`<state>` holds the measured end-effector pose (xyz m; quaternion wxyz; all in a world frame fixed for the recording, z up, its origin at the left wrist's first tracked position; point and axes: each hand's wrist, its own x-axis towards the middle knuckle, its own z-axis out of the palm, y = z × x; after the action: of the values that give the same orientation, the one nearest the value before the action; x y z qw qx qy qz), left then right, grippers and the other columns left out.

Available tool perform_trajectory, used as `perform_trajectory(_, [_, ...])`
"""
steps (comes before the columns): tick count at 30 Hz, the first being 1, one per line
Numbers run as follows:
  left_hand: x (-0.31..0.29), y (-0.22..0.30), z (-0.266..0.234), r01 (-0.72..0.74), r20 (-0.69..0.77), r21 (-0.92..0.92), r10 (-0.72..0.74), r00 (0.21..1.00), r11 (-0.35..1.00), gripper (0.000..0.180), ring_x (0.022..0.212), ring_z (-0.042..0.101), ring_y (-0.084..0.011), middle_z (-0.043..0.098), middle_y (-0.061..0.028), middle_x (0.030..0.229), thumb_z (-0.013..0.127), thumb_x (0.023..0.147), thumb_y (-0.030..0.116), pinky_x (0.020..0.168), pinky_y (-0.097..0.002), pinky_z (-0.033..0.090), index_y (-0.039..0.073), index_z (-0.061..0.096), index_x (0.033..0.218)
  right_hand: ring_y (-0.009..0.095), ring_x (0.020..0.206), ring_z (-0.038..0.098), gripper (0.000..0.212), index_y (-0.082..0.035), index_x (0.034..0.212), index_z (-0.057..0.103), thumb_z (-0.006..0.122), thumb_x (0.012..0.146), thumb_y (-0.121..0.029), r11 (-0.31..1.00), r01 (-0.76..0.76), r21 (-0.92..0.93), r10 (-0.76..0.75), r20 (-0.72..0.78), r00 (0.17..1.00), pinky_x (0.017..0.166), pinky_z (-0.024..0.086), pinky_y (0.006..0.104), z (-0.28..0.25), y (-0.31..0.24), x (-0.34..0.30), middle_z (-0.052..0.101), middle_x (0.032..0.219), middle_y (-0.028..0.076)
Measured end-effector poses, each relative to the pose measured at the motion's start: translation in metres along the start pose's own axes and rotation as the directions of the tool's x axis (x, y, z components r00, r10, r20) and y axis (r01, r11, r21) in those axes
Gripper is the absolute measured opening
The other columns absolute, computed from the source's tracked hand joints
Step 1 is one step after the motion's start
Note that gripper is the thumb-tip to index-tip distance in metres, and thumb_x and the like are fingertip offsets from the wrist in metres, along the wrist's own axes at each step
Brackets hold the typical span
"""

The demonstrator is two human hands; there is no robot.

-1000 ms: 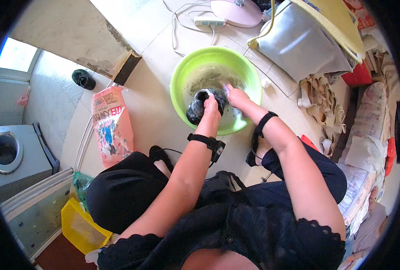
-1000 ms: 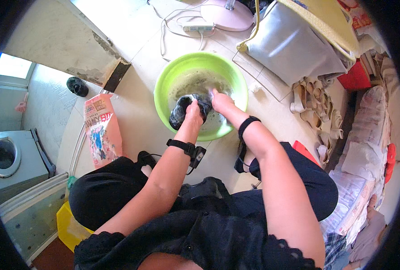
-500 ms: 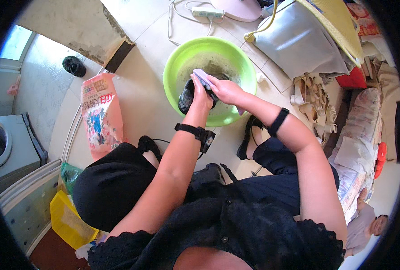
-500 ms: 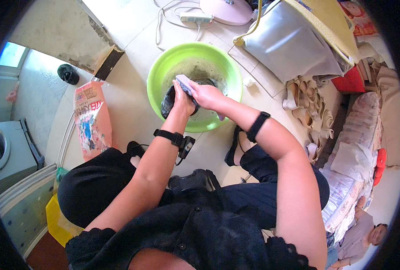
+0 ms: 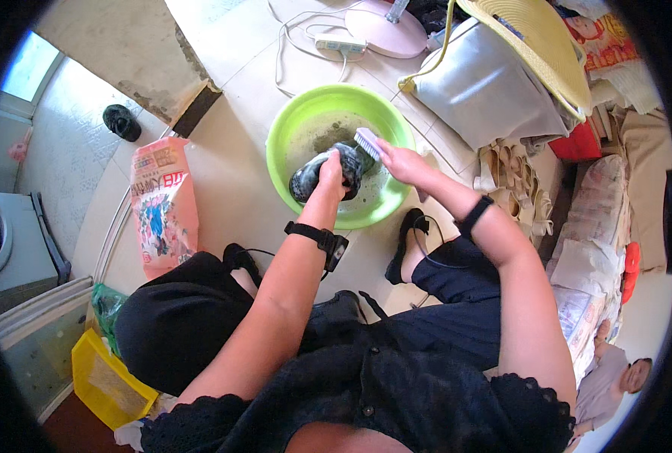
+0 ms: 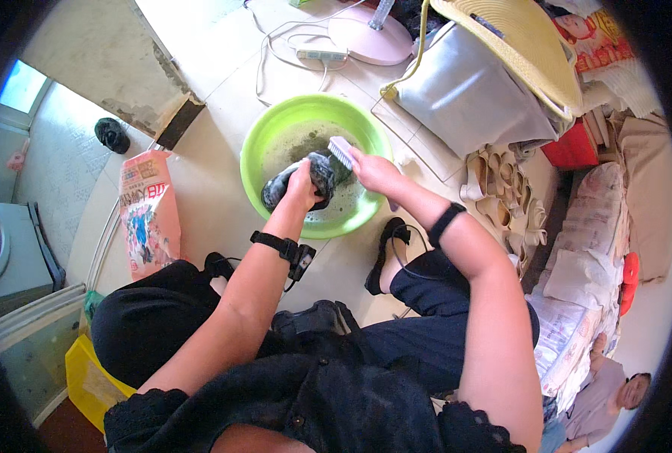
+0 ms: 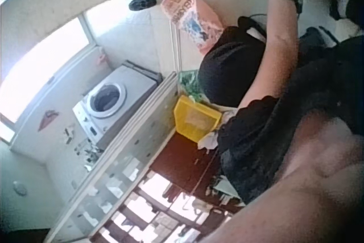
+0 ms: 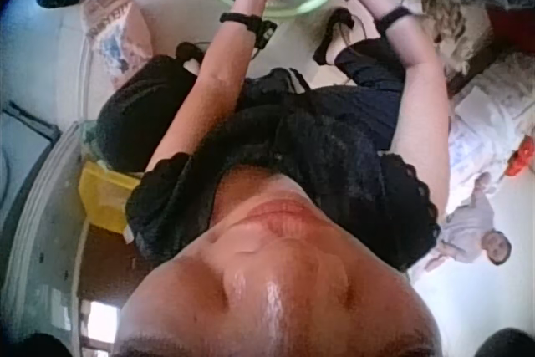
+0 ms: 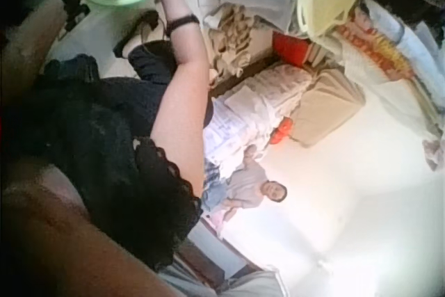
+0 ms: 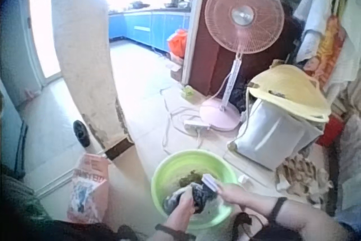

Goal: Washing a black shoe in a green basin using a brush and soapy water.

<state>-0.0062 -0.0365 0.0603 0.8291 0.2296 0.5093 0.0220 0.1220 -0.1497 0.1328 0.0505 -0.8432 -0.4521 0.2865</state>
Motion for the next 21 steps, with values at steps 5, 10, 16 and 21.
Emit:
perform_trajectory(5, [0.050,-0.016,-0.043,-0.162,-0.034,0.461,0.200,0.979,0.872,0.053,0.103,0.051,-0.0302,0.051,-0.0182,0.120,0.049,0.086,0.037,0.083,-0.0490,0.040,-0.002,0.046,0.121,0.038,0.101,0.056,0.044,-0.008,0.128,0.043,0.035,0.090,-0.028,0.997,-0.059,0.049,0.058,0.034,0.998,0.087,0.043,0.0443,0.032,0.012,0.088,0.058,0.109,0.023])
perform_trajectory(10, [0.043,-0.040,-0.017,-0.201,-0.106,0.664,0.357,0.928,0.720,0.039,0.078,0.058,-0.0241,0.062,-0.0172,0.088,0.057,0.080,0.025,0.066,-0.0384,0.045,-0.012,0.059,0.094,0.038,0.097,0.058,0.034,-0.004,0.110,0.054,0.036,0.086,-0.019,0.976,-0.193,-0.105,0.202,0.083,0.976,0.085,0.045,0.0437,0.073,0.056,0.086,0.060,0.104,0.023])
perform_trajectory(16, [0.060,-0.039,-0.029,-0.191,-0.150,0.653,0.373,0.916,0.732,0.031,0.077,0.062,-0.0259,0.064,-0.0175,0.085,0.066,0.072,0.013,0.068,-0.0370,0.046,-0.010,0.062,0.091,0.040,0.094,0.058,0.048,-0.011,0.134,0.035,0.039,0.089,-0.027,0.998,0.041,0.038,-0.048,0.178,0.983,0.084,0.044,0.0449,0.019,-0.033,0.021,0.058,0.104,0.026])
perform_trajectory(21, [0.088,-0.040,-0.058,-0.299,-0.097,0.509,0.399,0.912,0.807,0.026,0.071,0.060,-0.0219,0.063,-0.0142,0.081,0.066,0.069,0.006,0.064,-0.0358,0.045,-0.009,0.060,0.090,0.040,0.078,0.060,0.049,-0.017,0.136,0.031,0.039,0.090,-0.030,0.979,0.196,-0.056,-0.192,0.074,0.979,0.071,0.047,0.0476,0.027,-0.061,0.009,0.062,0.086,0.024])
